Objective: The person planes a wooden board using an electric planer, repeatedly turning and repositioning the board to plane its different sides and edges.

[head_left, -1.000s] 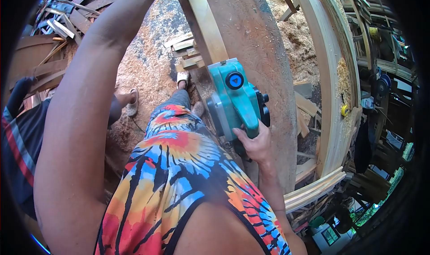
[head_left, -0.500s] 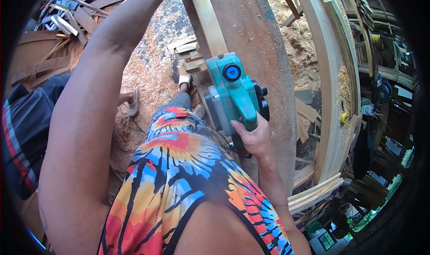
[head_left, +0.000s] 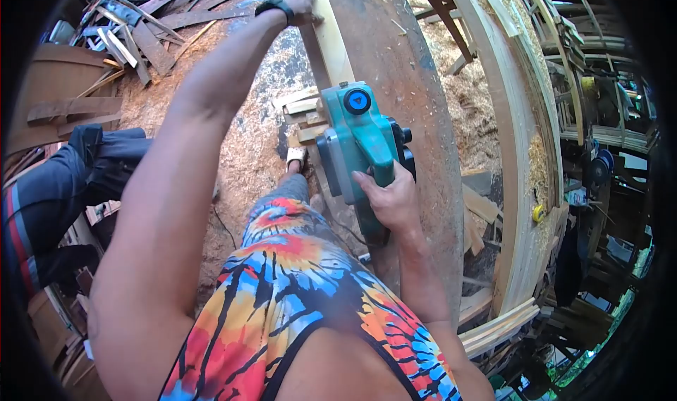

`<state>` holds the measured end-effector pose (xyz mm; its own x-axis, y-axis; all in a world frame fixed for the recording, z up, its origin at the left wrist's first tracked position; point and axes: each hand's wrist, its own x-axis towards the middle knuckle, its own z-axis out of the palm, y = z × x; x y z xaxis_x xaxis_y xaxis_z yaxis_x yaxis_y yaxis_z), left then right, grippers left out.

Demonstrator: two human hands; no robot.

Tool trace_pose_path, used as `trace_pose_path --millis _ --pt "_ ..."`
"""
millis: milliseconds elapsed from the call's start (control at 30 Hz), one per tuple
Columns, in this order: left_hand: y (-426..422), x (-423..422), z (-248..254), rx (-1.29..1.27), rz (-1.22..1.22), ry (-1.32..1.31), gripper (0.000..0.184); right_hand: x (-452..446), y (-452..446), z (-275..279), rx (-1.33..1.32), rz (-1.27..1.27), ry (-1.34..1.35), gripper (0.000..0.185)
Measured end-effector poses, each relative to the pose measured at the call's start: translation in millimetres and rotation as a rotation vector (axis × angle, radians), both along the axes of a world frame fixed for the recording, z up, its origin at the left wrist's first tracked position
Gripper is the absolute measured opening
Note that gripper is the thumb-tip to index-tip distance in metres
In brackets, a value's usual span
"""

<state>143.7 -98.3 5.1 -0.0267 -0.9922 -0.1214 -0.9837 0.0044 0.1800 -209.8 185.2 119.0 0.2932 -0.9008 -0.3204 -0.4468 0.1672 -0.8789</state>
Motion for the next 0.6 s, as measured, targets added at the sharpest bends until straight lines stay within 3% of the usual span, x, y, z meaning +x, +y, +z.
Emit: trace_pose_path --millis 100,200,267,300,333,367,400,500,600 --pt "28 2 -47 -0.262 0.08 0.345 0.062 16 -20 2 -0.024 0.01 0.014 0.033" --pt "128 -31 -75 -0.395 0.377 0.574 0.054 31 -38 -5 -0.034 0.012 0.003 0.033" --pt "197 -58 -107 -0.017 0.423 0.547 0.046 41 -52 -10 -0.078 0.01 -0.034 0.033" --pt "231 -82 -88 0.213 0.426 0.76 0.04 45 -60 -10 -0.072 0.009 -0.039 0.032" --pt "267 -105 -91 0.257 0.338 0.999 0.039 51 -68 -11 -0.063 0.012 -0.043 0.032" --pt "291 -126 -90 0.37 0.284 1.19 0.052 56 -77 -12 -0.051 0.019 -0.046 0.032" --pt "309 -142 -54 0.504 0.144 1.214 0.06 61 -86 -17 -0.038 0.006 -0.075 0.031" --pt "350 -184 -96 0.637 -0.057 1.262 0.084 76 -113 -31 -0.033 0.013 -0.117 0.03" --pt "362 -199 -118 0.862 -0.108 1.341 0.073 96 -131 -21 -0.034 0.006 -0.141 0.027"
